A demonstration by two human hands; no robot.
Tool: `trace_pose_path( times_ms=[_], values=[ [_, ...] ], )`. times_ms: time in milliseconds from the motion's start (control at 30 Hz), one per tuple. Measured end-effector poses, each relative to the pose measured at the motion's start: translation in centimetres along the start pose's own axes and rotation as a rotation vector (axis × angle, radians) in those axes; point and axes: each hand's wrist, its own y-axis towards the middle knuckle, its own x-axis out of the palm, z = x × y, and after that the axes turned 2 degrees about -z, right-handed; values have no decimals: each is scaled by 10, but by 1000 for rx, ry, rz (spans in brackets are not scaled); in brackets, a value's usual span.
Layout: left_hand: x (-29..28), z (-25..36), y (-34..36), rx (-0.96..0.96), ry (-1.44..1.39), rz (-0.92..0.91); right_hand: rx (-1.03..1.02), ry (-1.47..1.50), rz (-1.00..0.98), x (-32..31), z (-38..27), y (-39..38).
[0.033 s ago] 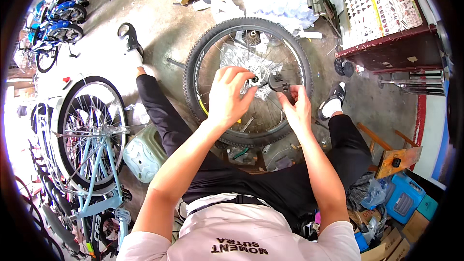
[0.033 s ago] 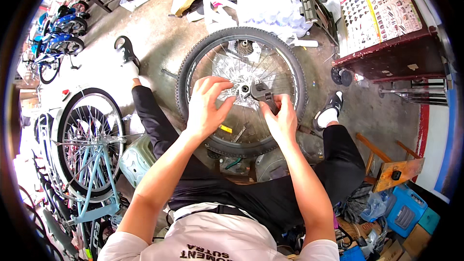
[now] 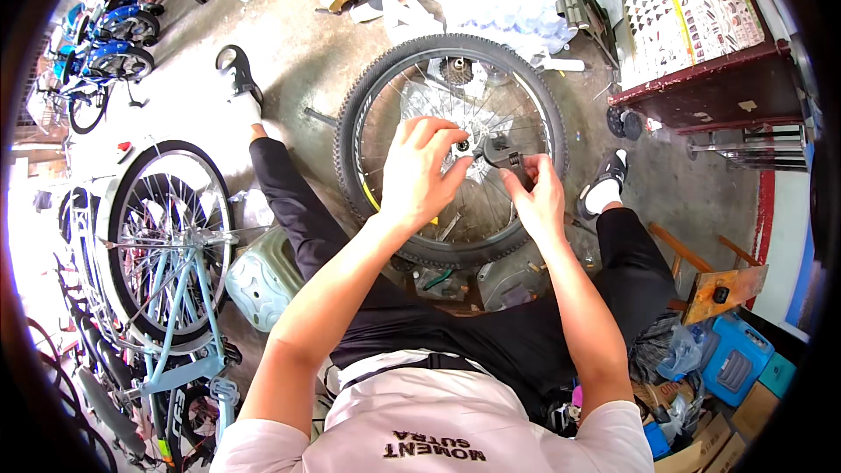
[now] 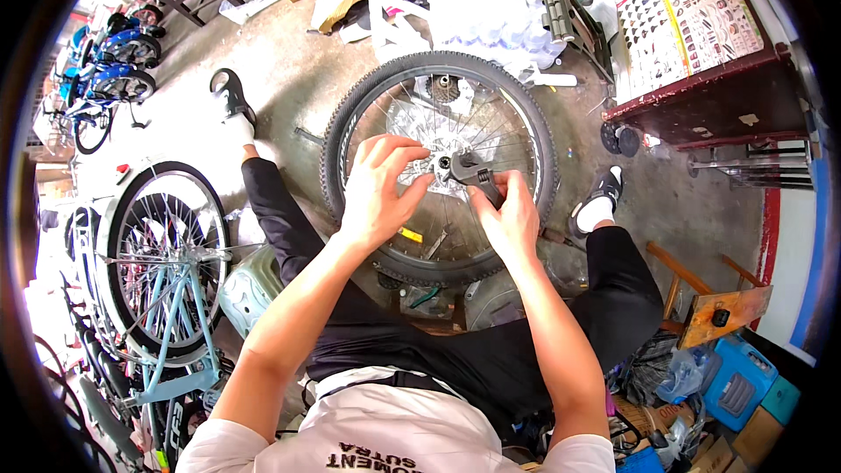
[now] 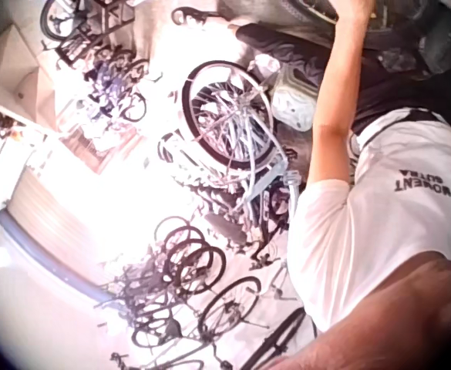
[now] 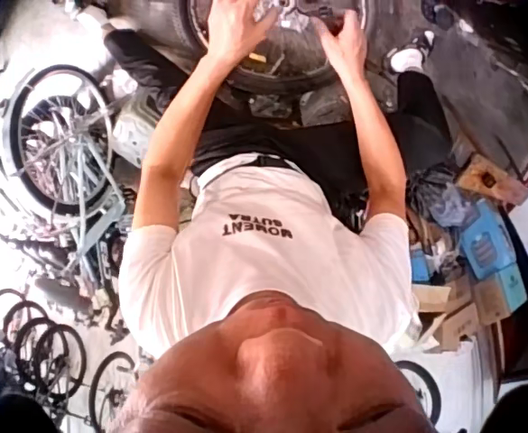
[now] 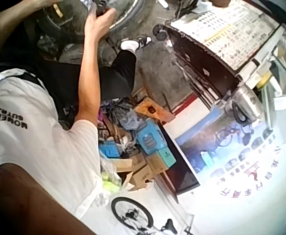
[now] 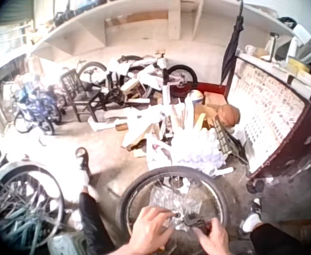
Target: The person cleans a bicycle wheel hub with a cloth, removes a metal axle, and uses a screwdriver to pry at the central hub area while sitting on the floor.
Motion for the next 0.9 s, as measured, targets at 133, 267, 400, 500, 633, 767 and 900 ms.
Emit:
trace_pose_path(
  times_ms=[133, 267, 400, 500, 633, 767, 900],
  values=[
    [-1, 9, 16, 108, 88, -114, -152, -163, -4, -9, -22, -6],
    [-3, 14, 16, 145, 173, -176, -139, -147, -43, -9, -26, -11],
    [0, 16, 13, 109, 213, -216, -217, -161, -58, -8, -25, -12],
    [1, 17, 11, 86, 238, -221, -246, -201, -62, -10, -30, -13],
    [5, 21, 11, 81, 273, -232, -255, -196, -38, -13, -26, -15],
    [7, 23, 9, 89, 289, -216, -230, -227, -45, -16, -31, -16],
    [10, 24, 8, 81, 336, -217, -247, -253, -61, -16, -33, -17]
  ],
)
